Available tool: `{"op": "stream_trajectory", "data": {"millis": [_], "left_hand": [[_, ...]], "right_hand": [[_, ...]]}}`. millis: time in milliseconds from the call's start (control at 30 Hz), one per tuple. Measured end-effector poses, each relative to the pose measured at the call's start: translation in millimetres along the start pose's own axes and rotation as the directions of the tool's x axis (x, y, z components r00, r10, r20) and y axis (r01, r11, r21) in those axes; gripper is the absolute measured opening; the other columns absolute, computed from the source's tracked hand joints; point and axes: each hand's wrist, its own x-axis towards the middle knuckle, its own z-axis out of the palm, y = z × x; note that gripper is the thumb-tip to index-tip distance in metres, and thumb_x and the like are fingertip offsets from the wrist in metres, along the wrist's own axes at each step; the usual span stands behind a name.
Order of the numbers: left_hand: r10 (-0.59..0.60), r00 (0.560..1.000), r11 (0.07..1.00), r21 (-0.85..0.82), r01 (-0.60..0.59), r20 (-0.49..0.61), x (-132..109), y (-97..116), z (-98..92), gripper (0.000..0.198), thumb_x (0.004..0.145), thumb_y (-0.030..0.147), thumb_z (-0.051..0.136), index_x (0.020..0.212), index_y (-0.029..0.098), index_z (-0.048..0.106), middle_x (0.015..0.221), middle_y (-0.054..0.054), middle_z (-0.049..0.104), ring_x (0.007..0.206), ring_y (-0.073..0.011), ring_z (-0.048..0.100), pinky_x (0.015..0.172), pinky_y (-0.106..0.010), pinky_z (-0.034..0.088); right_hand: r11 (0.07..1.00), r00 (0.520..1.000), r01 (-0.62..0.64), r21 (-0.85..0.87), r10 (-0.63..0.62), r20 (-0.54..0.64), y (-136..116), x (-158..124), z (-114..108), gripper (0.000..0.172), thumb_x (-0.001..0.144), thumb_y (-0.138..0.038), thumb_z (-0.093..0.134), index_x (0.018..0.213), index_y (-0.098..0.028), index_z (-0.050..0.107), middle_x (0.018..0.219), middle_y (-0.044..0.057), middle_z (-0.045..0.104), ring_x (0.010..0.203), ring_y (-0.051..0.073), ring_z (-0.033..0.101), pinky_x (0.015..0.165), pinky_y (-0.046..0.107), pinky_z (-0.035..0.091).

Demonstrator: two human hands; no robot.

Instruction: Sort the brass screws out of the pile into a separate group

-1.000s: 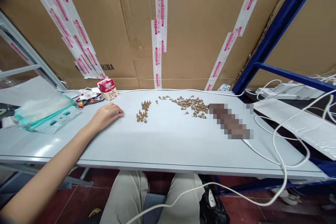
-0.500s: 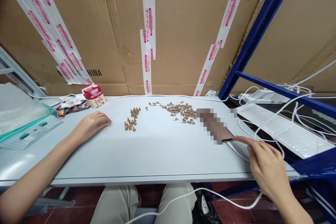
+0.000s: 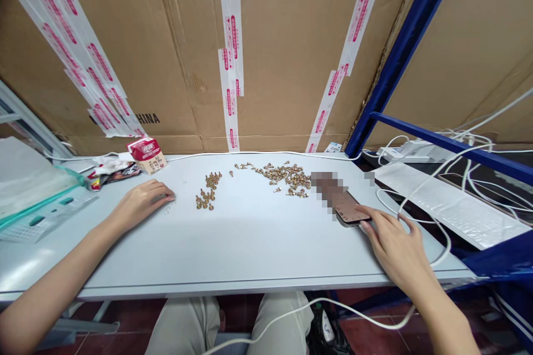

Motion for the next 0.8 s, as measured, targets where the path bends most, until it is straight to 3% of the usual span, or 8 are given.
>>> {"op": "stream_trajectory", "data": {"millis": [367, 800], "left_hand": [[0.019, 1.0, 1.0, -0.021, -0.019, -0.013, 0, -3, 2.8, 0.031, 0.086, 0.04, 0.038, 0.084, 0.019, 0.061, 0.084, -0.005, 0.063, 0.083, -0.0171, 0.054, 0.075, -0.028, 0.04], [0.014, 1.0, 1.0, -0.028, -0.014, -0.006, -2, -7, 4.9, 0.029, 0.085, 0.04, 0.039, 0.083, 0.02, 0.06, 0.084, -0.004, 0.062, 0.083, -0.0169, 0.054, 0.074, -0.028, 0.04]], "right_hand": [[0.998, 0.996, 0.053, 0.04, -0.05, -0.07, -1, -14, -16, 0.033, 0.087, -0.039, 0.027, 0.111, -0.03, 0.047, 0.102, 0.002, 0.065, 0.094, 0.021, 0.06, 0.099, 0.044, 0.026], [0.996, 0.998, 0.041, 0.084, -0.038, -0.041, -3, 2, 2, 0.036, 0.087, -0.042, 0.03, 0.115, -0.026, 0.047, 0.107, 0.003, 0.064, 0.099, 0.021, 0.058, 0.095, 0.048, 0.028]]}}
